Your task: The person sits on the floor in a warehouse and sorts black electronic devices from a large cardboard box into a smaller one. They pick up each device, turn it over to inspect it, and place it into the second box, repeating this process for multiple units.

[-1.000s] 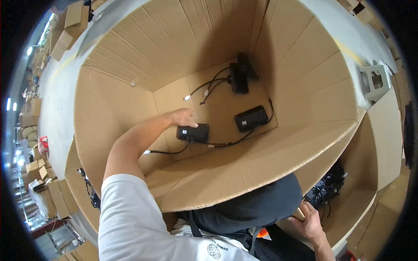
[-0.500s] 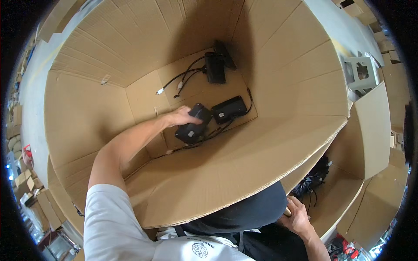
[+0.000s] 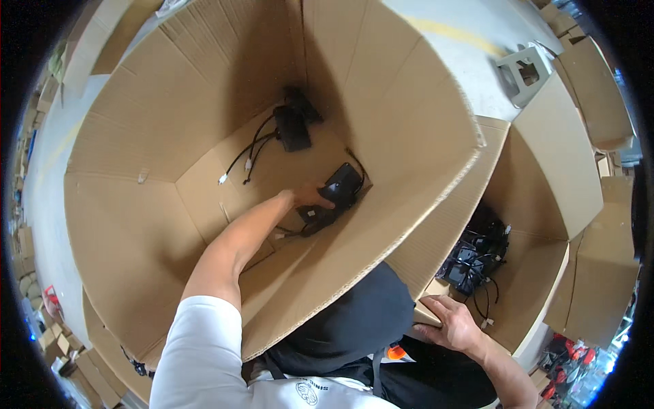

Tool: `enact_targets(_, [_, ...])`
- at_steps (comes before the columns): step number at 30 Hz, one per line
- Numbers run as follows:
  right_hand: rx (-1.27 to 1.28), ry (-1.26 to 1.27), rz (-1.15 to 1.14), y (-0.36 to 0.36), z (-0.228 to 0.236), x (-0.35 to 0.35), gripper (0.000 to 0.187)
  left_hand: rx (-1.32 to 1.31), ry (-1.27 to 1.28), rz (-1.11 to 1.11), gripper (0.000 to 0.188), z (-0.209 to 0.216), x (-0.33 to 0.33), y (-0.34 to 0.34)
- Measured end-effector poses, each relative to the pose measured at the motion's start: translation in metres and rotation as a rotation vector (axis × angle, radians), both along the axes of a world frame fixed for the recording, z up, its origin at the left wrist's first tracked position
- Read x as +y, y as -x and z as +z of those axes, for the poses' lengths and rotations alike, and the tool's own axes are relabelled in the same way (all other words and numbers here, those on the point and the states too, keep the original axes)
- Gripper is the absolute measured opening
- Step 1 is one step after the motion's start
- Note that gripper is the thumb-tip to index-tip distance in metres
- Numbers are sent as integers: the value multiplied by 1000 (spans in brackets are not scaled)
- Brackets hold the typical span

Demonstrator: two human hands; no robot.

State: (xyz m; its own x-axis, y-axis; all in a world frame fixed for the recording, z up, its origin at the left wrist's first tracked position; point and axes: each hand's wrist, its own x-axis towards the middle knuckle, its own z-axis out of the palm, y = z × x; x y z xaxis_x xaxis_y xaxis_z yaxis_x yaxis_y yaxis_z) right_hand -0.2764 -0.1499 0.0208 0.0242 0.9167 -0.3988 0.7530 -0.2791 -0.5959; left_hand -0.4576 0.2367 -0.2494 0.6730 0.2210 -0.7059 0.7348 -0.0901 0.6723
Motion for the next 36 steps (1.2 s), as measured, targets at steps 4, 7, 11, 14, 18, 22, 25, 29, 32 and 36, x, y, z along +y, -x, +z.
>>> enact_targets(4, [-17, 18, 0, 0, -1, -7, 58, 21, -410, -87, 61, -14, -18, 14])
enact_targets(7, [-58, 15, -1, -3, 5, -15, 55, 43, -370, -285, 45, 48, -10, 1])
enact_targets(11, [-106, 4, 26, -5, 4, -19, 56, -222, -1014, -495, 34, 146, 15, 39])
enact_targets(14, [-87, -121, 16, -3, 7, -22, 51, -455, -1333, -580, 30, 248, 20, 71])
enact_targets(18, [73, -559, -196, -23, 41, 6, 45, -685, -1732, -717, 25, 386, -12, 89])
enact_targets(22, [253, -806, -430, -36, 130, 80, 56, -916, -1958, -913, 22, 484, -63, 90])
enact_targets(25, [463, -781, -237, -34, 171, 118, 74, -1100, -2029, -1058, 12, 525, -107, 82])
enact_targets(29, [627, -386, 60, -25, 206, 87, 97, -1205, -1813, -1139, 17, 546, -150, 51])
enact_targets(32, [750, -505, -166, -38, 192, 46, 88, -1203, -1401, -787, 26, 540, -154, 34])
enact_targets(36, [847, -929, -501, -66, 189, -15, 72, -952, -386, -35, 36, 534, -162, 11])
